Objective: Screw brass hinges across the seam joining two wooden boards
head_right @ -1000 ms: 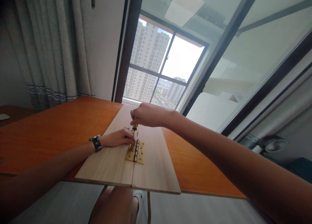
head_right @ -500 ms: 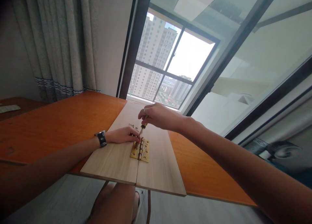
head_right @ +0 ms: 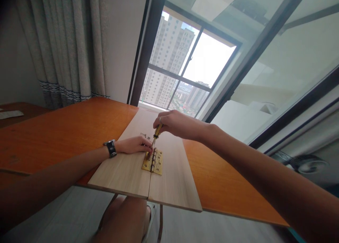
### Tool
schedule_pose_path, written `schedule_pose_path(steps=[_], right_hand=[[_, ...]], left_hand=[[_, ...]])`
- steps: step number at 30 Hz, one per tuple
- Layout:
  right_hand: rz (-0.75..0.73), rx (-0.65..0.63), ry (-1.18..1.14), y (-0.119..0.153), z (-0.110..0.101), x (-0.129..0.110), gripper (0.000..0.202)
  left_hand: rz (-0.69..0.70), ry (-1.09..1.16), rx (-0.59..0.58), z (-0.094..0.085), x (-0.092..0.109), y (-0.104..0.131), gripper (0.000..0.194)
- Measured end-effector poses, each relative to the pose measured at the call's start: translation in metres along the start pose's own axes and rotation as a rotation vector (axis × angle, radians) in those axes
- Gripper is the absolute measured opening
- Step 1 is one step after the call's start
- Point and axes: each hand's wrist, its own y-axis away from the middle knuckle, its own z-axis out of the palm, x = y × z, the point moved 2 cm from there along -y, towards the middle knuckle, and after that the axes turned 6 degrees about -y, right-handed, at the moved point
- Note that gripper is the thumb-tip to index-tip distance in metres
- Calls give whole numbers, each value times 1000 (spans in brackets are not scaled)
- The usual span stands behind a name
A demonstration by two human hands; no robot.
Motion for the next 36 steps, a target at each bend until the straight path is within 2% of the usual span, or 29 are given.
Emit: schedule_pose_path(steps=[6, 11, 13, 17, 19, 24, 30, 36], right_hand=[[193, -77, 103, -12, 3, -7, 14], [288, -58, 251, -13, 7, -14, 23], [236, -49, 212, -8, 9, -13, 22], [24, 50, 61, 0, 8, -6, 25], [-9, 67, 37, 2, 6, -2, 21], [87, 7, 9, -4, 2, 2, 19], [253, -22, 134, -10, 7, -6, 20], [76, 98, -55, -1, 11, -6, 24]], left_hand=[[-65, -36, 69, 0, 3, 1, 18], [-6, 10, 67, -1, 7, 2, 17], [13, 31, 56, -1, 5, 1, 17], [35, 19, 48, -2, 2, 0, 18], [34, 1, 40, -2, 1, -1, 18], [-15, 29, 47, -1, 0, 0, 14], [-21, 67, 35, -1, 0, 1, 16], [17, 94, 6, -2, -2, 0, 20]])
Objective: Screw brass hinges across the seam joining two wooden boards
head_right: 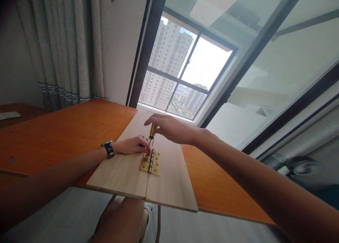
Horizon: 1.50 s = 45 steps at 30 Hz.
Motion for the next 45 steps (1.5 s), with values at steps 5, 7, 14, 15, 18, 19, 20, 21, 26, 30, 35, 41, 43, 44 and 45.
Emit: schedule_pose_path(steps=[5, 7, 14, 15, 18, 19, 20, 21, 26, 30, 35, 41, 43, 44, 45], right_hand=[[68, -15, -44, -4, -4, 3, 12], [107, -18, 3, -9, -4, 3, 11], [299, -143, 8, -13, -2, 5, 16], [328, -151, 32, -13, -3, 4, 20], [393, -159, 141, -12, -6, -2, 31], [409, -161, 167, -12, -6, -3, 34], [419, -160, 187, -13, -5, -5, 35], [414, -150, 197, -13, -4, -6, 33], [113, -66, 70, -7, -2, -8, 17], [29, -24, -6, 2, -7, 0, 26], [-5, -11, 51, -1, -11, 9, 14], [210, -66, 146, -10, -4, 4, 17], [241, -75, 168, -9, -2, 2, 21], [217, -74, 173, -8, -2, 2, 21], [163, -65, 171, -6, -1, 3, 20]], left_hand=[[-28, 3, 6, 0, -2, 0, 20], [-50, -17, 9, -1, -1, 0, 20], [-118, -1, 62, -1, -2, 2, 27], [-115, 25, 70, -1, -3, 2, 27], [-118, 55, 69, 1, -2, 2, 28], [-120, 51, 64, 1, -1, 2, 29], [-118, 47, 62, 1, 0, 2, 29], [-115, 40, 60, 1, 1, 2, 30], [-79, 8, 56, 0, 3, 2, 34], [-64, 5, 56, -1, 5, 3, 35], [-86, 5, 52, -1, 4, 3, 30], [-73, 61, 107, 1, 3, 2, 20], [-48, 20, 119, 1, 5, 1, 20], [-33, -3, 122, 1, 6, 1, 21], [-20, -22, 124, 1, 7, 1, 22]])
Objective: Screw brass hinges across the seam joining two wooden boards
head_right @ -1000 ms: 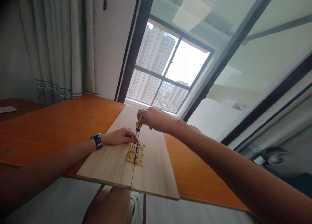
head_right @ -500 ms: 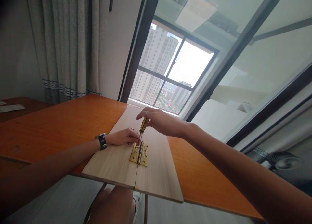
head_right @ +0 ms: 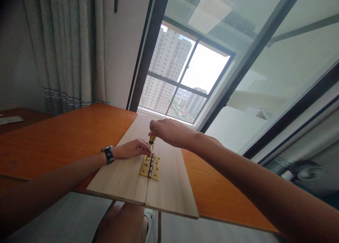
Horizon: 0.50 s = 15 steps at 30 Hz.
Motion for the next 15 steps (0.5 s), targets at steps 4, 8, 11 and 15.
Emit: schedule_pose_path(steps=[4, 8, 11, 15], right_hand=[[-257, 46, -135, 9, 2, 7, 17], [-265, 49, -163, 12, 2, 11, 21], [-249, -23, -135, 9, -4, 12, 21], [-176, -123, -31, 2, -11, 10, 16]], left_hand=[[33, -22, -3, 0, 2, 0, 28], [25, -29, -7, 0, 2, 0, 25], [-3, -27, -21, 0, 0, 0, 23], [-64, 22, -38, 1, -1, 0, 20]])
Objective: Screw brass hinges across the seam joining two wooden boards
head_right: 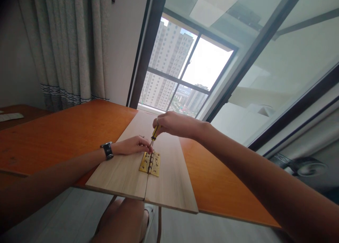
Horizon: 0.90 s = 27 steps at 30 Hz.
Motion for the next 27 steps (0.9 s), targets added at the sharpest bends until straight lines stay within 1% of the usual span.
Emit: schedule_pose_path(steps=[2, 5, 7, 8, 9, 11, 13, 14, 16, 18, 21, 24, 27], right_hand=[[95, -30, 67, -4, -2, -4, 20], [255, -41, 200, -8, -1, -11, 35], [319, -40, 250, -11, 1, -13, 42], [323, -36, 241, -11, 2, -13, 41], [299, -28, 205, -11, 3, -12, 35], [178, -2, 93, -11, 5, -7, 20], [24, 33, 3, -9, 5, -1, 26], [-30, 49, -18, -8, 5, 1, 25], [-80, 62, -33, -7, 4, 5, 21], [-67, 35, -46, -7, 1, 6, 23], [-2, -33, -28, -12, -3, 3, 22], [47, -59, 75, -18, -8, -2, 14], [116, -97, 143, -20, -12, -6, 13]], left_hand=[[-9, 22, -8, 1, 2, 1, 19], [-6, 14, 12, 1, 5, 1, 18], [8, -17, 35, 0, 6, 2, 16], [19, -33, 42, 0, 6, 1, 16], [30, -45, 47, -1, 6, 1, 16], [49, -56, 53, -1, 5, 1, 17], [56, -54, 52, -1, 3, 1, 18], [58, -54, 48, -1, 2, 0, 18], [60, -55, 41, -1, 1, 0, 18], [52, -54, 38, -1, 1, 0, 16], [15, -37, 32, -1, 1, 0, 14], [-23, -12, 18, -1, 1, 0, 13], [-37, 10, 23, 0, 1, 1, 13]])
